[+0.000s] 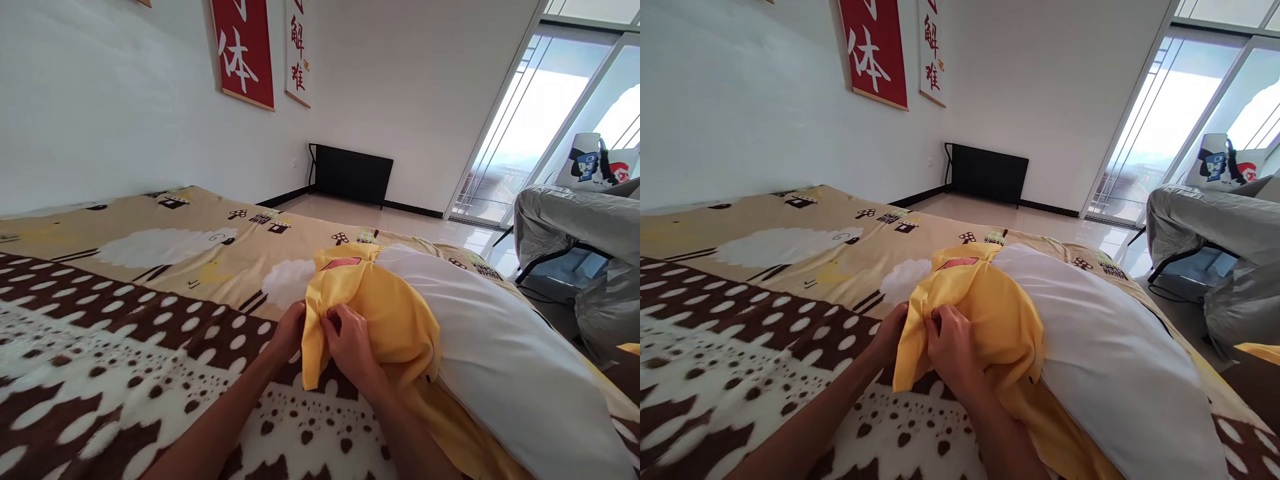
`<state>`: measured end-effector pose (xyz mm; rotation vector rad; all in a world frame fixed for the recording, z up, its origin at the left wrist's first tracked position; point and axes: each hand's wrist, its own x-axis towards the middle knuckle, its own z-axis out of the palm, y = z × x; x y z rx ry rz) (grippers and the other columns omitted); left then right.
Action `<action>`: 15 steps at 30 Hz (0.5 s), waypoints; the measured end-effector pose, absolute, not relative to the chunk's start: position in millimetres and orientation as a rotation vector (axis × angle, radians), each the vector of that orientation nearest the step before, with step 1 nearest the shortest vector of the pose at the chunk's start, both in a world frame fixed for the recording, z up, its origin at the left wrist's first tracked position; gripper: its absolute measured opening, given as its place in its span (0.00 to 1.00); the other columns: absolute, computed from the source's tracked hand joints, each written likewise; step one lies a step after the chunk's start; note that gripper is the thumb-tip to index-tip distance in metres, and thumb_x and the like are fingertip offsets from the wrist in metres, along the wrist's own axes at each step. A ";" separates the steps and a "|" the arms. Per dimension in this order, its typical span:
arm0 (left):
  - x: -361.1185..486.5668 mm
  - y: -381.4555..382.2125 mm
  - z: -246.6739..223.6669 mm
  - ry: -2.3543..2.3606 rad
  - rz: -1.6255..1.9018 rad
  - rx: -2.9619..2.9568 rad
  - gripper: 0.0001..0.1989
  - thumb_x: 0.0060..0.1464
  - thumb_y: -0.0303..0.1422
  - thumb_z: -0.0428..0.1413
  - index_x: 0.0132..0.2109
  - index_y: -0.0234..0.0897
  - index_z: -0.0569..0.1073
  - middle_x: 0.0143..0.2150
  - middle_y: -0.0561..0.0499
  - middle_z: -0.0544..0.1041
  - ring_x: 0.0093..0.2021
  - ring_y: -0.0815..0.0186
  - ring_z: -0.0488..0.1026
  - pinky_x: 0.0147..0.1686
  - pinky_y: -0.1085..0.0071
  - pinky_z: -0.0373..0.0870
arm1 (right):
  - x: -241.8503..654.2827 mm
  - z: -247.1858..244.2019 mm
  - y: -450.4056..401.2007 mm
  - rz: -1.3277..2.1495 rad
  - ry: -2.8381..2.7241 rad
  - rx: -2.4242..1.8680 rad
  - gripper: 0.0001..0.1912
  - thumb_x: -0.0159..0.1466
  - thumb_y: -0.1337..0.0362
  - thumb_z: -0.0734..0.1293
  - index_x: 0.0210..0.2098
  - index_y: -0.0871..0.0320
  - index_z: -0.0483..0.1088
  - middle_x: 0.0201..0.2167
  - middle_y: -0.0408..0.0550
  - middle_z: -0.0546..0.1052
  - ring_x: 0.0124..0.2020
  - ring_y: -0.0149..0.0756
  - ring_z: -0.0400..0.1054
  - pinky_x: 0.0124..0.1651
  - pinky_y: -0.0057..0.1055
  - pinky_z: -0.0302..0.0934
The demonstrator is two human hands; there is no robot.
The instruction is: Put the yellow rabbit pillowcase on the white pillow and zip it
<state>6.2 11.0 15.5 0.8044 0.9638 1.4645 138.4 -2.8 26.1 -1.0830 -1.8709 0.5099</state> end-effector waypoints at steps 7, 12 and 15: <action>4.7 14.7 14.9 0.901 1.342 0.948 0.10 0.34 0.33 0.63 0.28 0.32 0.75 0.24 0.51 0.74 0.27 0.64 0.69 0.27 0.73 0.64 | 146.0 23.9 3.7 0.554 -1.984 -0.996 0.06 0.62 0.65 0.58 0.28 0.56 0.60 0.27 0.44 0.69 0.29 0.33 0.62 0.34 0.28 0.55; 3.7 17.6 14.7 0.882 1.352 0.967 0.16 0.36 0.33 0.63 0.37 0.33 0.77 0.30 0.49 0.77 0.33 0.61 0.73 0.32 0.72 0.66 | 150.3 24.6 4.5 0.581 -2.086 -0.974 0.07 0.63 0.65 0.58 0.28 0.56 0.59 0.27 0.43 0.68 0.29 0.33 0.61 0.32 0.28 0.54; 4.9 18.4 15.9 0.889 1.415 0.927 0.20 0.36 0.36 0.63 0.40 0.34 0.77 0.31 0.49 0.78 0.32 0.60 0.73 0.32 0.71 0.67 | 151.7 25.7 3.9 0.604 -2.101 -0.970 0.06 0.63 0.65 0.58 0.28 0.56 0.59 0.26 0.42 0.67 0.28 0.32 0.60 0.32 0.28 0.53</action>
